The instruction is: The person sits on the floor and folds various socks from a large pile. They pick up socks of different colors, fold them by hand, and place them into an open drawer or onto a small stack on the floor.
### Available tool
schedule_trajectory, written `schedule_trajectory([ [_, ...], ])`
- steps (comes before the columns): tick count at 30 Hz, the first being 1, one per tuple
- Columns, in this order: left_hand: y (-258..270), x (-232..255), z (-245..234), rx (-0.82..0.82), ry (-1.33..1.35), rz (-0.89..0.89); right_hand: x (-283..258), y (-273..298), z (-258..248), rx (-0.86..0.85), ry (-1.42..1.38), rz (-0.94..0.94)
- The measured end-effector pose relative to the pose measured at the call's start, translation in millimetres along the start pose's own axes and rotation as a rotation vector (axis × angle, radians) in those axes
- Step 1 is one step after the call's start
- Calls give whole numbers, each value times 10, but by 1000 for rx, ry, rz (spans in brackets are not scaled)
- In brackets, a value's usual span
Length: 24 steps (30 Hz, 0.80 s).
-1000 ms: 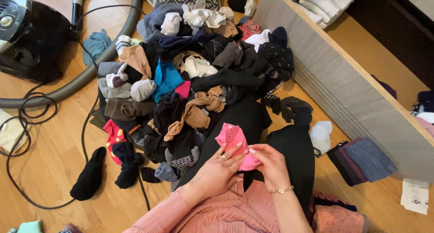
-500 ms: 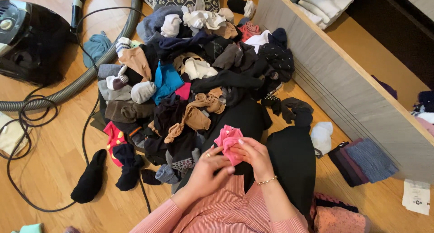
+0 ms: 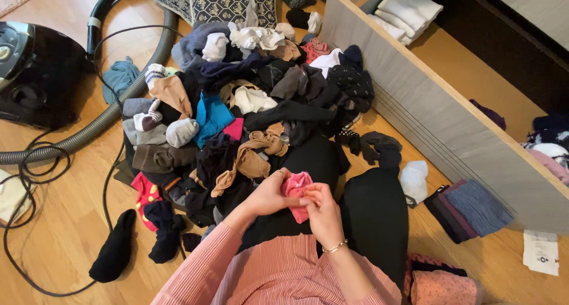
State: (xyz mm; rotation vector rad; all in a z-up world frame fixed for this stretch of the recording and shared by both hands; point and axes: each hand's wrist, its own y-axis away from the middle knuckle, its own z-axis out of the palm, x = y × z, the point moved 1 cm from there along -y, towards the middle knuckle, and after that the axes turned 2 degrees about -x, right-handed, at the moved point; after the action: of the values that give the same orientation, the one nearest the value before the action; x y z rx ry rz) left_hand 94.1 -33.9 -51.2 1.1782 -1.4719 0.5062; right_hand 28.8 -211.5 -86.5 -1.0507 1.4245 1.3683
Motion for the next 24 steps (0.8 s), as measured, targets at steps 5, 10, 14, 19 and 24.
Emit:
schedule_trajectory([
  [5, 68, 92, -46, 7, -163, 60, -541, 240, -111, -143, 62, -64],
  [10, 43, -51, -4, -64, 257, 82, -441, 289, -209, 66, 278, -185],
  [14, 62, 127, 94, -101, 532, 106, -291, 243, -269, 68, -328, 249],
  [19, 28, 74, 367, 61, 523, 219, 51, 23, -366, 163, -527, 38],
  [24, 160, 588, 565, 271, 221, 264, -483, 49, -317, 400, -50, -137],
])
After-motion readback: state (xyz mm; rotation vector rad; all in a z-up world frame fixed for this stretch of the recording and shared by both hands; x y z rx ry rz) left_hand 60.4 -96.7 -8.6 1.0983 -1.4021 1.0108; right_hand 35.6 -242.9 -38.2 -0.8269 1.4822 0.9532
